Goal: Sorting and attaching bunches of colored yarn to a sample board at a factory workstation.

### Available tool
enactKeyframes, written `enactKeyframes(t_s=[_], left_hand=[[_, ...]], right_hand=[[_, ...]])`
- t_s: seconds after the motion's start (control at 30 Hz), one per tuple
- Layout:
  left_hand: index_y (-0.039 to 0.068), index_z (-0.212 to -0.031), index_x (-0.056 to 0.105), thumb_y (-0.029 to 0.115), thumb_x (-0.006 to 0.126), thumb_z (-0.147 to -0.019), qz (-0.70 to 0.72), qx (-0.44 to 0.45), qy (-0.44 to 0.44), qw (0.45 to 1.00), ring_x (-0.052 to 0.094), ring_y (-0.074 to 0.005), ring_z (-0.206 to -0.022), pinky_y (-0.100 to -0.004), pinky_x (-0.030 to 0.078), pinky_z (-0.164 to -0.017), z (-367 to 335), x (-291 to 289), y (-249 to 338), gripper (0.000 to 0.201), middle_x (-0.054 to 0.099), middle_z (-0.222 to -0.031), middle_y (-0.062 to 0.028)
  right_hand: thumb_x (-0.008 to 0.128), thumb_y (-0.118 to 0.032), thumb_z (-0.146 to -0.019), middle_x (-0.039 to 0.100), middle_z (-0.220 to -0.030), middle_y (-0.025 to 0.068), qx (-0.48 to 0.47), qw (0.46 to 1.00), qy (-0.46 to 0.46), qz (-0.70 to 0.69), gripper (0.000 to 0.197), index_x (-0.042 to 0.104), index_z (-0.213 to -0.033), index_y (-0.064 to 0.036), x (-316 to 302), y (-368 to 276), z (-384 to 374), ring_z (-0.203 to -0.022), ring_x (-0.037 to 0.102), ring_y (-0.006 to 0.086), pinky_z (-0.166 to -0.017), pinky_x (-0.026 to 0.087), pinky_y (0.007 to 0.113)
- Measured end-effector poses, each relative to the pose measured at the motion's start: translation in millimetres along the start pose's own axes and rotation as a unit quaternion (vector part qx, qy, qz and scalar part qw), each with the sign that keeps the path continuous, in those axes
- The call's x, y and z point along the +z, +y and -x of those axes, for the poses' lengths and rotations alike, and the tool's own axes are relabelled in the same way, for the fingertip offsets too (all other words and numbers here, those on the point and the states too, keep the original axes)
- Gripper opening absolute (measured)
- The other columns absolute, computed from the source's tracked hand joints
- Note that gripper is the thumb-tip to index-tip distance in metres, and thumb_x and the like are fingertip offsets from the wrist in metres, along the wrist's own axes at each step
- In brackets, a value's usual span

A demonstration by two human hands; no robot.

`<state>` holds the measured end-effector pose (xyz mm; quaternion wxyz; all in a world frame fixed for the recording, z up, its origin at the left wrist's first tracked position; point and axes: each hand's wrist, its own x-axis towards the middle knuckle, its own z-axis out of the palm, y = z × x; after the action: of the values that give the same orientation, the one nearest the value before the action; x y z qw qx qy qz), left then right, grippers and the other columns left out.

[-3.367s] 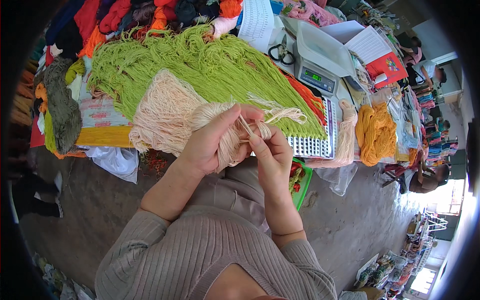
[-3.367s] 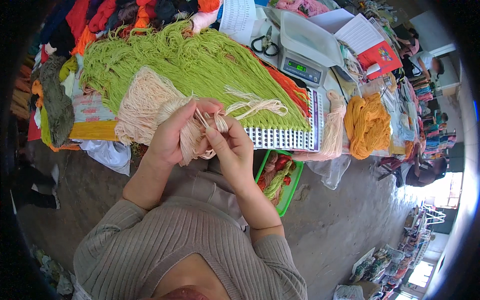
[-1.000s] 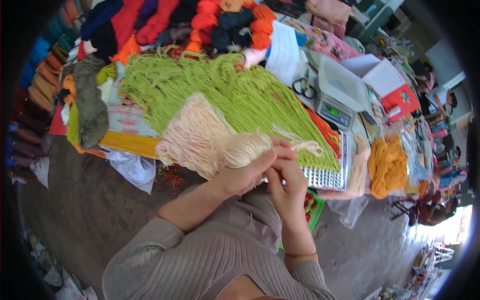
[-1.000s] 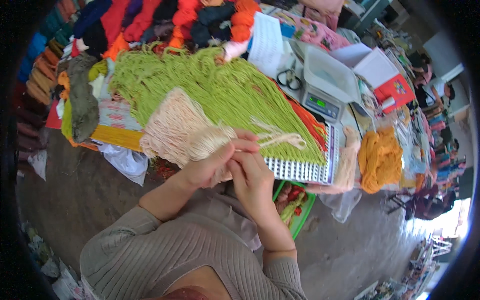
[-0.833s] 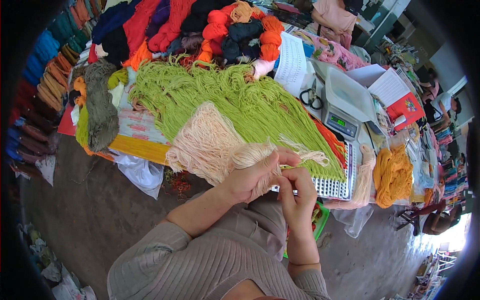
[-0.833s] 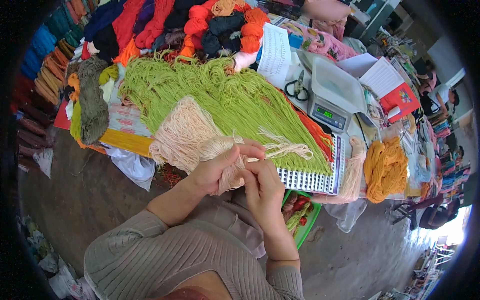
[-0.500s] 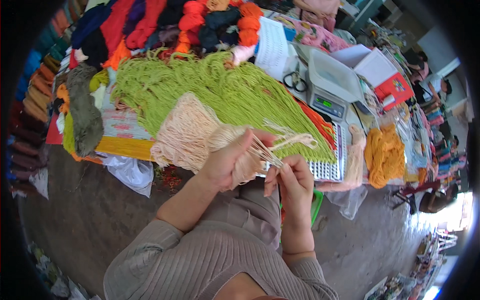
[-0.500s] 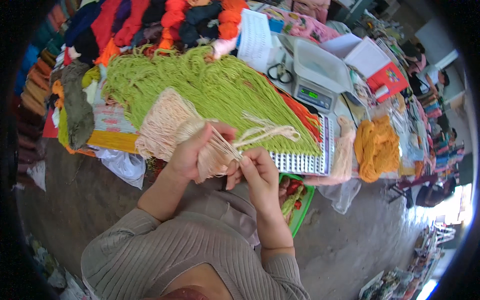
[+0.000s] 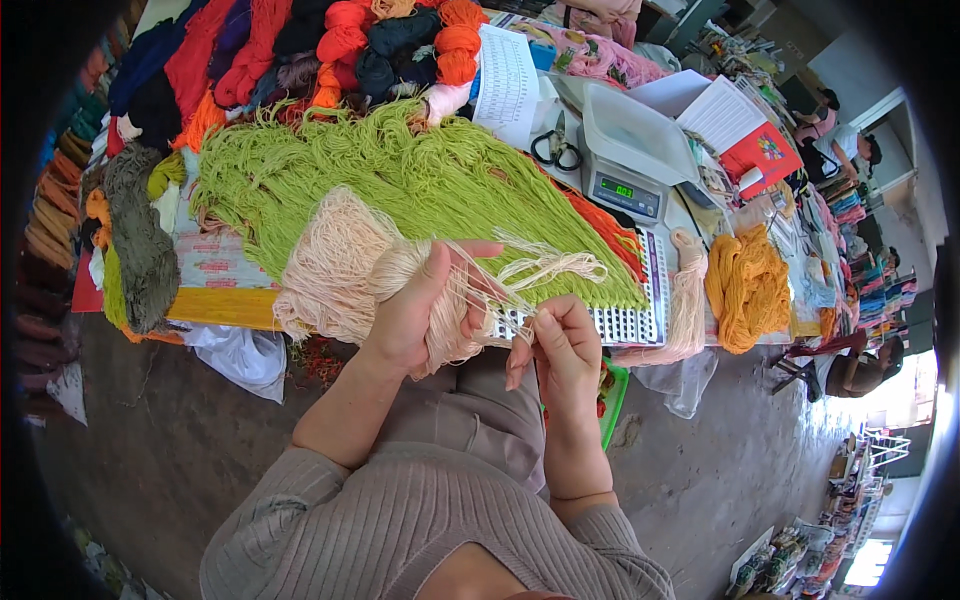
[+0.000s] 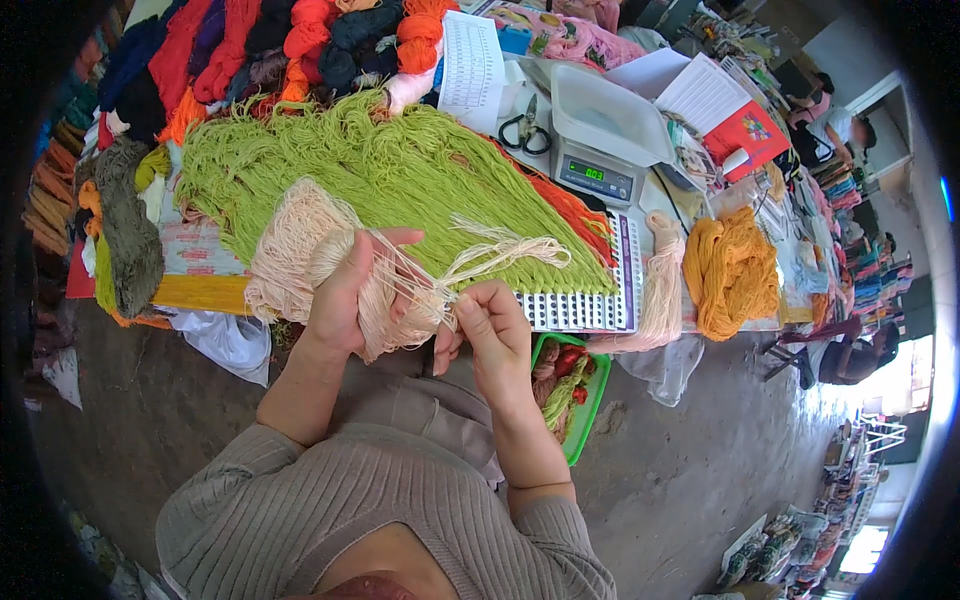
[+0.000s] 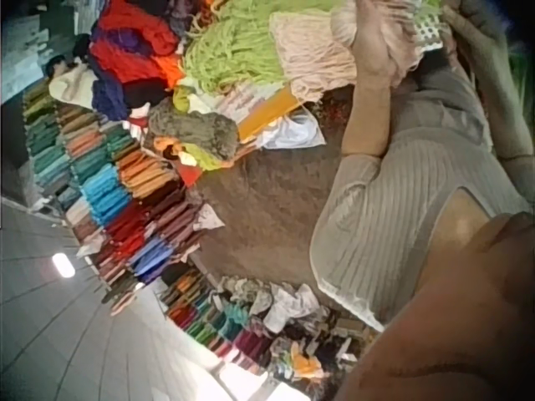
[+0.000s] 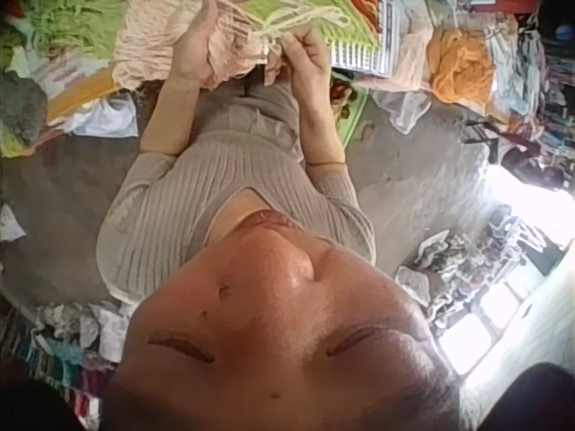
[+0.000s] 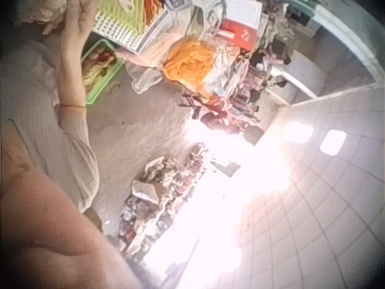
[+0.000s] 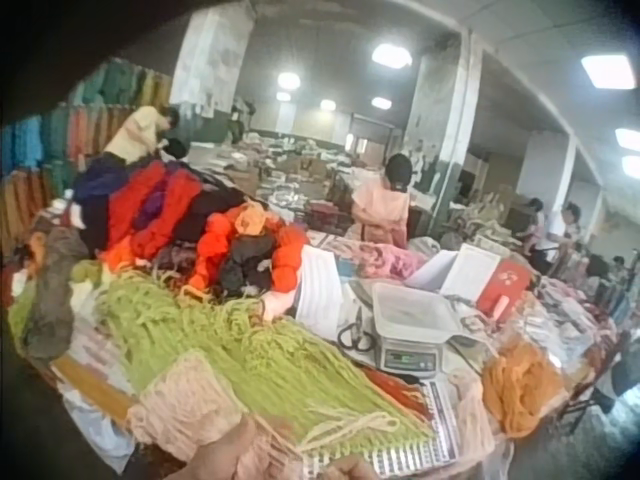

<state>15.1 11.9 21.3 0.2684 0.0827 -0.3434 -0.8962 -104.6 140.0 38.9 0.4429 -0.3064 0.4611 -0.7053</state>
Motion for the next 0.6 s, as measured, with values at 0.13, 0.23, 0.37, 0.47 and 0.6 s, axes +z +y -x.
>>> enactKeyframes(t_s=[0.13,0.23,0.37,0.47,0.6], left_hand=[[0.001,-0.125,0.042,0.050,0.023,-0.095,0.004,-0.003,-0.021,1.000,0.052,-0.0120,-0.050,-0.0250,0.044,-0.050,1.8,-0.3,0.5,0.060,0.063,-0.076,-0.0168],[0.002,-0.127,0.040,0.051,0.022,-0.094,-0.006,-0.008,-0.008,1.000,0.052,-0.0129,-0.049,-0.0246,0.044,-0.048,1.3,4.8,2.6,0.062,0.063,-0.081,-0.0207],[0.002,-0.128,0.039,0.053,0.020,-0.094,-0.001,-0.008,-0.023,1.000,0.052,-0.0135,-0.048,-0.0245,0.044,-0.047,3.2,0.3,4.0,0.063,0.063,-0.084,-0.0236],[0.002,-0.128,0.039,0.053,0.020,-0.094,-0.001,-0.001,-0.036,0.999,0.053,-0.0143,-0.048,-0.0250,0.045,-0.048,3.6,-0.9,3.9,0.064,0.063,-0.084,-0.0245],[0.003,-0.128,0.039,0.052,0.020,-0.094,0.011,0.003,-0.034,0.999,0.054,-0.0161,-0.048,-0.0259,0.045,-0.048,3.9,-1.0,2.9,0.062,0.063,-0.085,-0.0255]], right_hand=[[0.043,-0.017,-0.095,0.057,-0.065,0.0070,-0.003,1.000,-0.008,0.010,0.014,0.044,-0.093,-0.0026,0.5,1.4,-0.3,-0.048,0.055,0.0140,-0.047,0.042,0.021],[0.043,-0.017,-0.095,0.057,-0.065,0.0064,-0.012,1.000,-0.002,0.028,0.014,0.043,-0.094,-0.0027,0.2,1.3,0.2,-0.049,0.055,0.0129,-0.048,0.042,0.021],[0.044,-0.016,-0.095,0.057,-0.065,0.0059,-0.023,0.998,0.001,0.055,0.014,0.043,-0.095,-0.0025,4.6,1.0,0.6,-0.050,0.055,0.0119,-0.049,0.042,0.020],[0.044,-0.015,-0.095,0.056,-0.066,0.0055,-0.028,0.996,0.012,0.085,0.013,0.043,-0.096,-0.0019,7.6,-0.2,1.3,-0.051,0.055,0.0111,-0.049,0.043,0.020],[0.044,-0.011,-0.095,0.056,-0.066,0.0054,-0.044,0.993,0.013,0.106,0.010,0.043,-0.097,-0.0009,7.9,-0.4,2.4,-0.053,0.054,0.0098,-0.050,0.043,0.020]])
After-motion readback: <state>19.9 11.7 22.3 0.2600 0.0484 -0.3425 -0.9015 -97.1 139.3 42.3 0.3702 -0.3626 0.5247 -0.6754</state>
